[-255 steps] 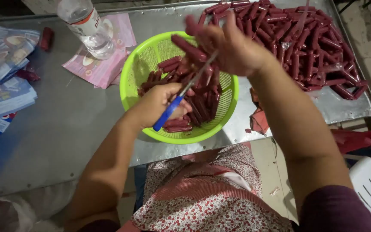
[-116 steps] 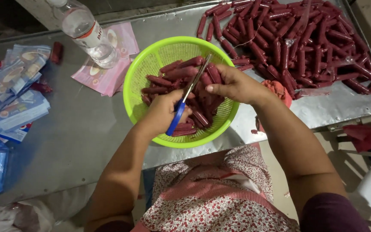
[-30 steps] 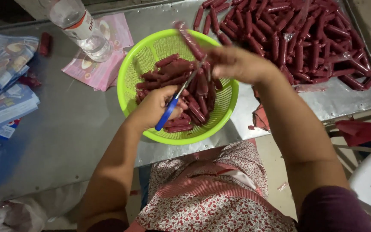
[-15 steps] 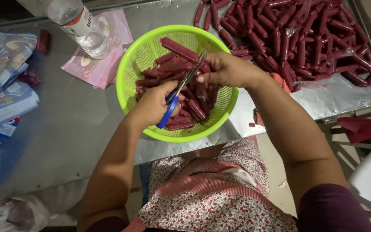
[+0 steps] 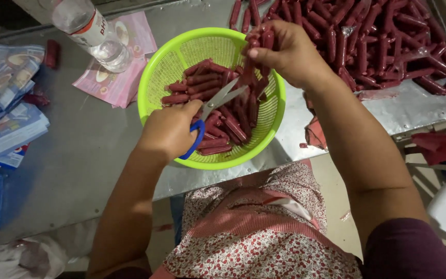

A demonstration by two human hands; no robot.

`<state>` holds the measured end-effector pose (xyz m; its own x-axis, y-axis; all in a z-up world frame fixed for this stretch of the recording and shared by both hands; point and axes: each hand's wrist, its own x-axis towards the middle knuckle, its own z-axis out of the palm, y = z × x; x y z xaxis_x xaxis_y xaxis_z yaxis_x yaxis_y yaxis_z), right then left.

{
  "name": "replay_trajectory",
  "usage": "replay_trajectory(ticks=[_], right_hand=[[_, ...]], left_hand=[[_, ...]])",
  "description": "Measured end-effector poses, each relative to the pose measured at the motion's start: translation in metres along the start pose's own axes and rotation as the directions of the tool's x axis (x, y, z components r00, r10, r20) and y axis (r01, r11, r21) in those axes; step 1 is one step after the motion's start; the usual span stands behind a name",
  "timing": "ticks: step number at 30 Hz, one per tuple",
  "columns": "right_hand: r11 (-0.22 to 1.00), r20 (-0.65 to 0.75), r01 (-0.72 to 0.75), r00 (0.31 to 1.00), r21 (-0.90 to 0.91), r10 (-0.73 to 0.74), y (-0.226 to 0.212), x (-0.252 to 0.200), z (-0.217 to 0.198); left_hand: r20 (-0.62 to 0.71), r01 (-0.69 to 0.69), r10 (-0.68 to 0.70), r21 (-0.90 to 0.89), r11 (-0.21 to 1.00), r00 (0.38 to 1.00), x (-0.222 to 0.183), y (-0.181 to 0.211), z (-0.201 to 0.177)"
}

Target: Cutting individual sausages from a continuous chain using scissors and collecting them in a basket.

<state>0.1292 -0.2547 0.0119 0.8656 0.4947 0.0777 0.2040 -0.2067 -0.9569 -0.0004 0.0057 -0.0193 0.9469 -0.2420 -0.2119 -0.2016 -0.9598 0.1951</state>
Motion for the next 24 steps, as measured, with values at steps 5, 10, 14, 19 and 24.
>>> replay_trajectory(ticks=[5, 10, 14, 19, 24], right_hand=[[0.986, -0.025, 0.089, 0.995, -0.143, -0.094, -0.001, -0.002, 0.006], [0.954, -0.014, 0.165, 0.985, -0.25, -0.174, -0.008, -0.009, 0.019], [0.977, 0.015, 0.128, 0.992, -0.169, -0.128, -0.008, -0.011, 0.028], [0.995, 0.016, 0.073, 0.997, -0.063, -0.072, -0.007, -0.01, 0.028], [0.988, 0.006, 0.155, 0.988, 0.011, -0.155, -0.01, -0.012, 0.014]], left_hand=[[-0.001, 0.011, -0.01, 0.059, 0.998, 1.0, 0.004, 0.009, -0.001], [0.026, 0.032, -0.034, 0.063, 0.997, 0.999, 0.006, 0.02, -0.013], [0.101, 0.115, -0.113, -0.009, 0.993, 0.988, 0.004, 0.028, -0.026], [-0.003, 0.052, -0.052, -0.004, 0.999, 0.999, 0.01, 0.016, -0.008], [-0.085, -0.028, 0.036, 0.084, 0.996, 0.996, 0.023, 0.019, -0.004]])
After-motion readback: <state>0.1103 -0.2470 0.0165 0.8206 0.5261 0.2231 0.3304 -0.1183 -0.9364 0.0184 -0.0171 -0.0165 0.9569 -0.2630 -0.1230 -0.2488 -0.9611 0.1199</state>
